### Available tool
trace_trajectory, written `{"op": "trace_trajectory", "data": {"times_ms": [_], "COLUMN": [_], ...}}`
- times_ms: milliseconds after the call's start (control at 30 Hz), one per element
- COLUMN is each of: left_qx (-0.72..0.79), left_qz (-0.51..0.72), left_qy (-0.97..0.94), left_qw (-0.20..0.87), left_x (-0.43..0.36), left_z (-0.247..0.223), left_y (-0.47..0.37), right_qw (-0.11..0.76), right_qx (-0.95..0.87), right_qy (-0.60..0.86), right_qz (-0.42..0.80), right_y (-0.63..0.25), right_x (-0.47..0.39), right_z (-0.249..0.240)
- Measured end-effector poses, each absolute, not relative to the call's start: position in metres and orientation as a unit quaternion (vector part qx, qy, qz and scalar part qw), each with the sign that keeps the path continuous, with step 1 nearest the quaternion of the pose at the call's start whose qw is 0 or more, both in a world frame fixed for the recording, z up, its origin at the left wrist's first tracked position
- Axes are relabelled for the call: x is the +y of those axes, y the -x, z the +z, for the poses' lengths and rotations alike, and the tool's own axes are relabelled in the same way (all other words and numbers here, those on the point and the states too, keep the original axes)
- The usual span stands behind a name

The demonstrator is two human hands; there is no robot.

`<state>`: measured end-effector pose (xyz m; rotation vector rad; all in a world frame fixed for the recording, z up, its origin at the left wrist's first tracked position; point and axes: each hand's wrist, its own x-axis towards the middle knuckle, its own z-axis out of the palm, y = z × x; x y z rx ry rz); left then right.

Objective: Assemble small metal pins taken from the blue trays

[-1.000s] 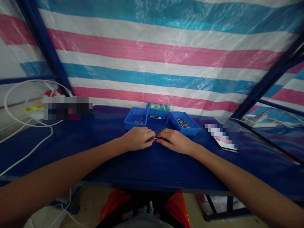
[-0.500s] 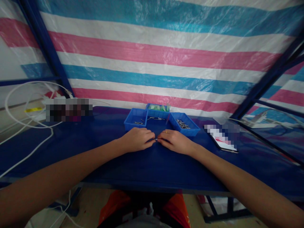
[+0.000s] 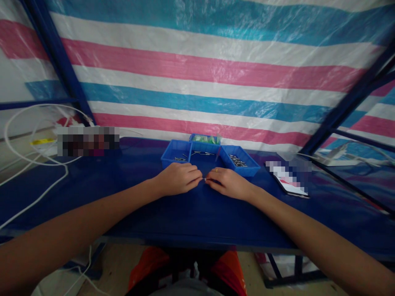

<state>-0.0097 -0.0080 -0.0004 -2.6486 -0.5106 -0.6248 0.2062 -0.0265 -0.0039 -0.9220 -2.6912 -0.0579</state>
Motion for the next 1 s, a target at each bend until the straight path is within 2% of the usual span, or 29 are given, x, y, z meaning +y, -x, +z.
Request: {"op": "trace_trajectory", "data": {"times_ms": [200,400,667,1000], "left_qx": [-0.111,-0.156,-0.24,-0.215], "left_qz": [-0.212,-0.223,-0.184,-0.157], "left_qy": [0.946,0.941,0.946,0.962], "left_qw": [0.221,0.202,0.115,0.066], "left_x": [-0.013,-0.009,-0.004,-0.003], "left_z": [0.001,-0.001,-0.004,-0.012], "left_y": [0.01,0.01,0.01,0.008], "right_qw": [0.145,0.154,0.216,0.25], "right_qx": [-0.945,-0.936,-0.919,-0.934], "right_qy": [0.291,0.316,0.329,0.256], "right_qz": [-0.034,-0.033,-0.033,-0.005], "right_y": [-0.198,-0.207,-0.208,-0.2], "right_x": [-0.032,-0.027,-0.032,-0.045], "right_z": [-0.007,-0.003,0.005,0.009]}}
